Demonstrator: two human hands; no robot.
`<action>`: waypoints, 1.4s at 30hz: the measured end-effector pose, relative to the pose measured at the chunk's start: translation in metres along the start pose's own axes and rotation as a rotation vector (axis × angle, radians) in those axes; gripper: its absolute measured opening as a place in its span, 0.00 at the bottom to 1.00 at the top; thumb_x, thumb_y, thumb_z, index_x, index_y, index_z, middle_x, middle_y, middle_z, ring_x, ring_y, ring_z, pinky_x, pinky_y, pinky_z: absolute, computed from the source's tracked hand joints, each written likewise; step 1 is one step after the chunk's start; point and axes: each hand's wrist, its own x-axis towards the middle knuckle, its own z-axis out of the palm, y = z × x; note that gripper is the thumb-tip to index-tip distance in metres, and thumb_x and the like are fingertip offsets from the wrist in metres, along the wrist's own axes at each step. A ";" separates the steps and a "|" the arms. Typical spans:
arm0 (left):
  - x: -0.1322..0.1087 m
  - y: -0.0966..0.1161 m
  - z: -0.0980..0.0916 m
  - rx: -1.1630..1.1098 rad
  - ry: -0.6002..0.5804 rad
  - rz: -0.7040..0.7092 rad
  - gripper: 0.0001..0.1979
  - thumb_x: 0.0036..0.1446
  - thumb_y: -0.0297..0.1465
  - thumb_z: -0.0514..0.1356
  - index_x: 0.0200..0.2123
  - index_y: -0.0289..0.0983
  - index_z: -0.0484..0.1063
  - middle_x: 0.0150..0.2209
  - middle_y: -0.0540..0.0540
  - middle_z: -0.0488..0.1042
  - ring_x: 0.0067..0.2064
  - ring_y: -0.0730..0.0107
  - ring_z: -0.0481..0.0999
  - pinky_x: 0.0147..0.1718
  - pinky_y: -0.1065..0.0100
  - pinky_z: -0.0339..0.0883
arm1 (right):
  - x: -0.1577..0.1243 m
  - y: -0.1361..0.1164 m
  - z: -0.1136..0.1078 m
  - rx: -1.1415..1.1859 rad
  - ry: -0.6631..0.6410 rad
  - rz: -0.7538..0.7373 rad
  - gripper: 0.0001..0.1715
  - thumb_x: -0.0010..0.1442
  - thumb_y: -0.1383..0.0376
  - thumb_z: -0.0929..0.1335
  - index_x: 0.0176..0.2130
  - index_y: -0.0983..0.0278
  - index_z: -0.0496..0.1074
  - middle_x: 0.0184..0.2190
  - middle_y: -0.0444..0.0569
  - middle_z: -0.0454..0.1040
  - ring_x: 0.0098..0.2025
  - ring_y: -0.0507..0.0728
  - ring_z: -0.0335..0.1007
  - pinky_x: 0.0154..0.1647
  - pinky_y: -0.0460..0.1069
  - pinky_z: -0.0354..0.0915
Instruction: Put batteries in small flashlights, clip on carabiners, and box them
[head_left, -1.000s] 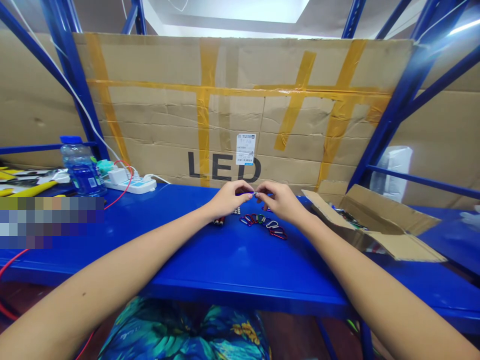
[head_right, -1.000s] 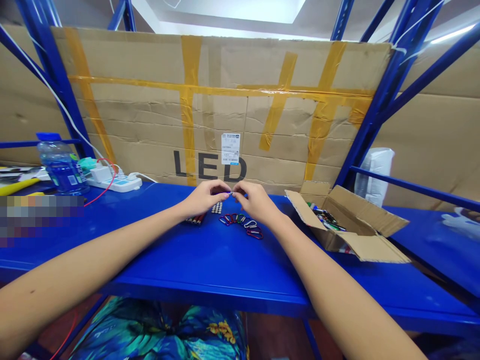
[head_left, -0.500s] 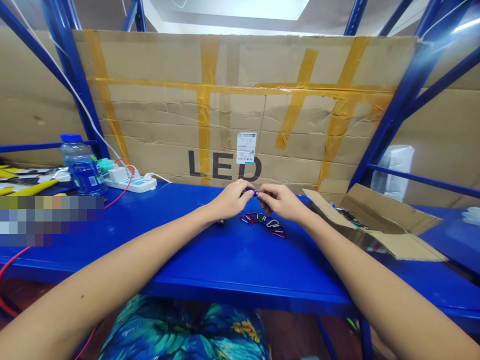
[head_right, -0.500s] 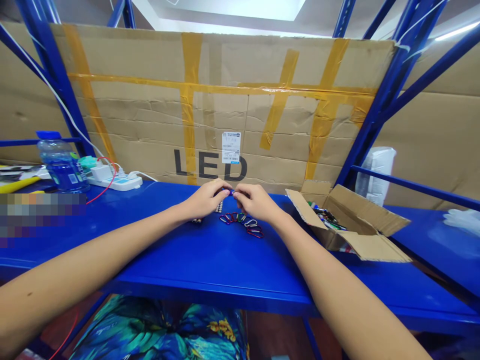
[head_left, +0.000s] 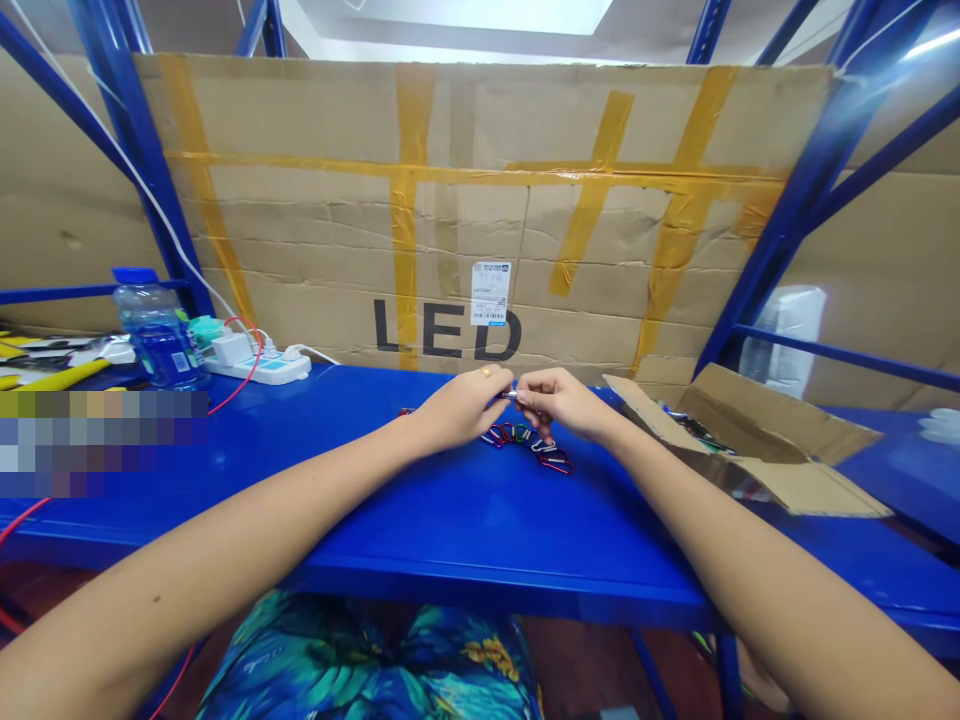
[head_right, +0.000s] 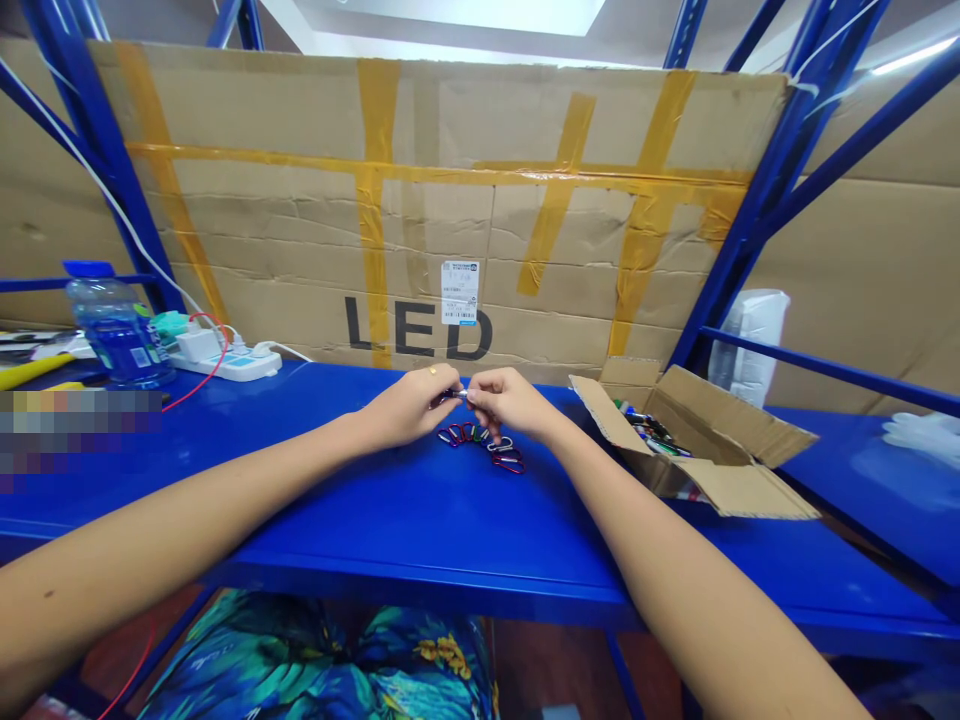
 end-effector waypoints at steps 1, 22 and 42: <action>0.001 0.001 0.000 -0.001 0.014 -0.003 0.06 0.64 0.28 0.51 0.37 0.36 0.66 0.37 0.43 0.70 0.39 0.65 0.71 0.40 0.63 0.67 | 0.000 -0.001 0.000 -0.007 0.015 -0.007 0.17 0.56 0.55 0.69 0.26 0.63 0.65 0.15 0.39 0.65 0.12 0.50 0.62 0.13 0.46 0.61; 0.003 0.006 -0.002 0.209 -0.108 -0.056 0.09 0.67 0.31 0.48 0.39 0.33 0.66 0.36 0.39 0.75 0.38 0.60 0.76 0.36 0.62 0.67 | 0.000 -0.004 0.005 0.199 0.063 0.030 0.12 0.50 0.62 0.70 0.22 0.64 0.65 0.11 0.37 0.57 0.12 0.47 0.52 0.12 0.44 0.55; 0.006 -0.004 -0.009 0.172 0.027 -0.169 0.12 0.66 0.31 0.48 0.48 0.37 0.66 0.44 0.40 0.75 0.44 0.60 0.75 0.41 0.61 0.68 | 0.016 0.024 -0.022 -0.583 0.406 -0.020 0.13 0.59 0.62 0.65 0.25 0.65 0.70 0.21 0.46 0.69 0.26 0.53 0.65 0.28 0.48 0.59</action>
